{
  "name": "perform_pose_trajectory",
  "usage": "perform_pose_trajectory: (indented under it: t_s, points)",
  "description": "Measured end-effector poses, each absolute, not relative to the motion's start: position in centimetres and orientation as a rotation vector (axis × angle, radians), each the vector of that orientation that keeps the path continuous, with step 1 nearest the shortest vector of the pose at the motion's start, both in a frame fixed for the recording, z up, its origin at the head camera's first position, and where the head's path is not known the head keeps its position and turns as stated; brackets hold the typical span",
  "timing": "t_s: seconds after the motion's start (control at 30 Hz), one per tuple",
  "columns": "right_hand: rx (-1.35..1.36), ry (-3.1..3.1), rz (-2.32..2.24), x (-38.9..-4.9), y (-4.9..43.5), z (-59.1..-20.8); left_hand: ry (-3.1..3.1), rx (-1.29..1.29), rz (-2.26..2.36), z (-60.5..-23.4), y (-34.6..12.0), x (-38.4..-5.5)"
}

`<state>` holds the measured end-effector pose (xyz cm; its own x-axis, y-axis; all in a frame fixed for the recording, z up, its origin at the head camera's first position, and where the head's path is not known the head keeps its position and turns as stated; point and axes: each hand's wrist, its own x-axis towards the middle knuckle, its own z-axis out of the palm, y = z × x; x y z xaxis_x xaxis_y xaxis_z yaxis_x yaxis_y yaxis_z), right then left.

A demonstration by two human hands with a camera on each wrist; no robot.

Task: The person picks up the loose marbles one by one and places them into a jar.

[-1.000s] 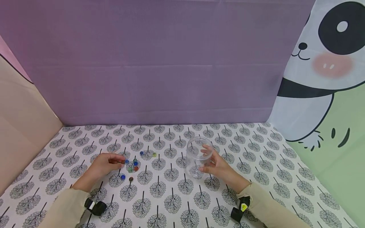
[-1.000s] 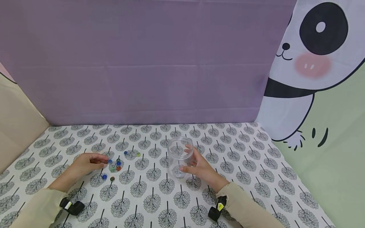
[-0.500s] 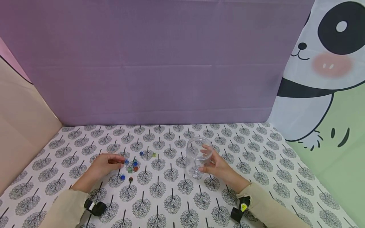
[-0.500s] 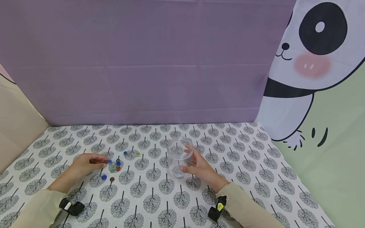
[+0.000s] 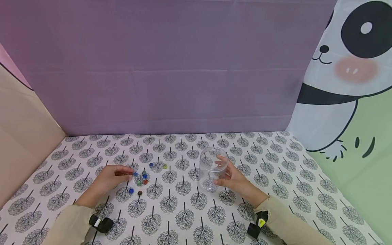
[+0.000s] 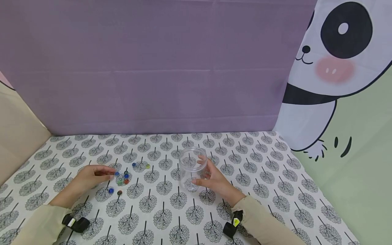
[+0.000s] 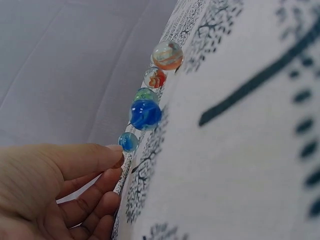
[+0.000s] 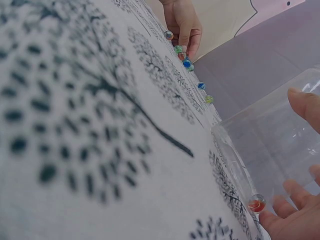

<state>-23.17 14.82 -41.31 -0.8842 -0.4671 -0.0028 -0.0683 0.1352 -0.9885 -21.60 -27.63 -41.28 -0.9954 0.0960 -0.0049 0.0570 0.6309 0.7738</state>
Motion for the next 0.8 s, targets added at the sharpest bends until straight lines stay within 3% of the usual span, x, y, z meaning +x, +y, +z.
perform_pose_trajectory:
  t_s: [0.8]
  points:
    - [-0.483,2.132,-1.794,-23.1,14.7,-41.2,2.875,0.158,1.245,-39.2,-26.6,-20.9]
